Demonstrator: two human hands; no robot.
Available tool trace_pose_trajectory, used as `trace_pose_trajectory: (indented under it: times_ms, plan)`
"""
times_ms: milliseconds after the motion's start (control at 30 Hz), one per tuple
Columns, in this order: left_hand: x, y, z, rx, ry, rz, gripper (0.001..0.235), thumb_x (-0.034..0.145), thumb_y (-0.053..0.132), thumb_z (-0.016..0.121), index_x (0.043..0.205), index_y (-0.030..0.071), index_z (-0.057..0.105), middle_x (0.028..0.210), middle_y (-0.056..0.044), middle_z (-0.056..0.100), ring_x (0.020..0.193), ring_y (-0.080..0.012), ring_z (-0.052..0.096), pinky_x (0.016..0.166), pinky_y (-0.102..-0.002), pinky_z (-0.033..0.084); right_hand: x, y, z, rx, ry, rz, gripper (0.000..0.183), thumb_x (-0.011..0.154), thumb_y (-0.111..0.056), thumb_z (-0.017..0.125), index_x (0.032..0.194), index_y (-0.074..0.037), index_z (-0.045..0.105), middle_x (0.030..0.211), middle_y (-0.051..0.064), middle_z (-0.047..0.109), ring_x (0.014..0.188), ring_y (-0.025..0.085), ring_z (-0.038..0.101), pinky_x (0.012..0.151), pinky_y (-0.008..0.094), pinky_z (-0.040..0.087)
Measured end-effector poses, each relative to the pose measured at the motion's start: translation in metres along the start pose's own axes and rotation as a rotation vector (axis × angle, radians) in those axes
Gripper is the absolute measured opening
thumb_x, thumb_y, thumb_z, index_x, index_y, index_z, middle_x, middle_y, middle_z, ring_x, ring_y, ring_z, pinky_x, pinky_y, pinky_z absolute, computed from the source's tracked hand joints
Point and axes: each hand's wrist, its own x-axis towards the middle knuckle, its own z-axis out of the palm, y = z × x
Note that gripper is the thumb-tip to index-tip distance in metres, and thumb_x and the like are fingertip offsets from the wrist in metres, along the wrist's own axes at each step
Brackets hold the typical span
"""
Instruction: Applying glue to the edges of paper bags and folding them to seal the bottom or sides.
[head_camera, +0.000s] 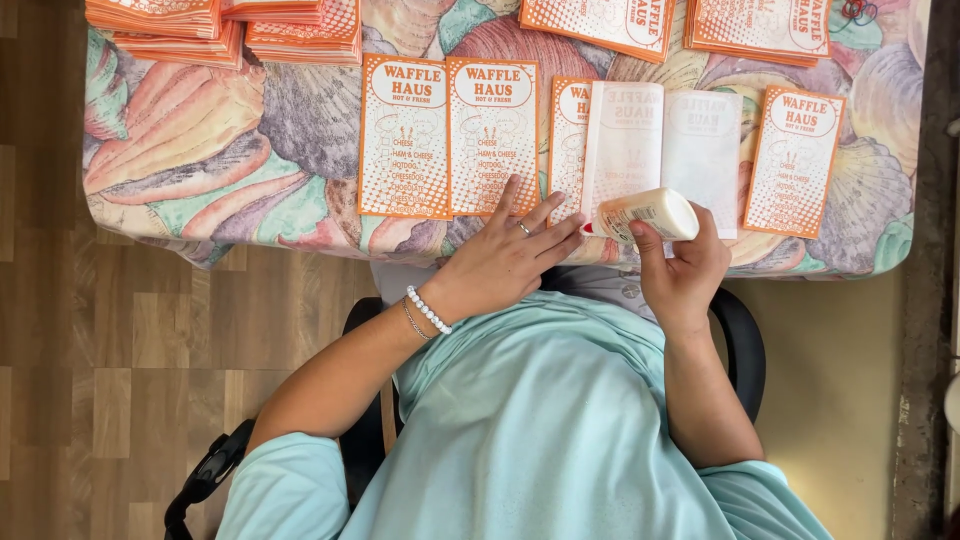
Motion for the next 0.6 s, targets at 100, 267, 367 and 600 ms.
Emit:
trace_pose_trajectory:
  times_ms: [100,267,367,600]
  plan:
    - [0.0002,0.0001,-0.0009,-0.008,-0.005,0.0,0.063,0.089,0.011,0.052,0.151,0.01,0.049,0.159,-0.011,0.046,0.153,-0.0374,0.027,0.12,-0.077,0.007,-0.0013,0.0018,0.0001,-0.002,0.003,0.003,0.036,0.099,-0.014,0.084,0.119,0.007,0.064,0.096,0.03,0.072,0.102,0.053,0.068,0.083,0.055,0.054]
    - [0.0,0.0003,-0.0015,-0.024,-0.027,-0.008,0.063,0.089,0.01,0.052,0.151,0.011,0.05,0.159,-0.01,0.045,0.153,-0.0374,0.027,0.12,-0.076,0.006,-0.0022,0.0061,0.0,0.038,0.004,0.007,0.036,0.097,-0.012,0.085,0.118,0.008,0.064,0.096,0.031,0.071,0.104,0.052,0.068,0.085,0.054,0.053]
    - [0.001,0.0007,-0.0034,-0.019,-0.027,-0.01,0.062,0.089,0.01,0.053,0.151,0.011,0.05,0.16,-0.01,0.045,0.153,-0.0375,0.027,0.12,-0.076,0.006,0.0005,0.0044,0.0005,0.06,0.011,0.007,0.035,0.097,-0.011,0.085,0.118,0.008,0.064,0.097,0.031,0.071,0.107,0.049,0.068,0.086,0.052,0.053]
    - [0.0029,0.0023,0.0003,0.009,0.007,-0.028,0.055,0.09,0.015,0.054,0.144,0.012,0.057,0.156,-0.01,0.048,0.151,-0.0387,0.03,0.118,-0.079,0.006,0.0039,0.0042,-0.0034,0.091,0.026,0.004,0.034,0.099,-0.01,0.083,0.118,0.01,0.063,0.096,0.031,0.07,0.11,0.042,0.067,0.085,0.051,0.053]
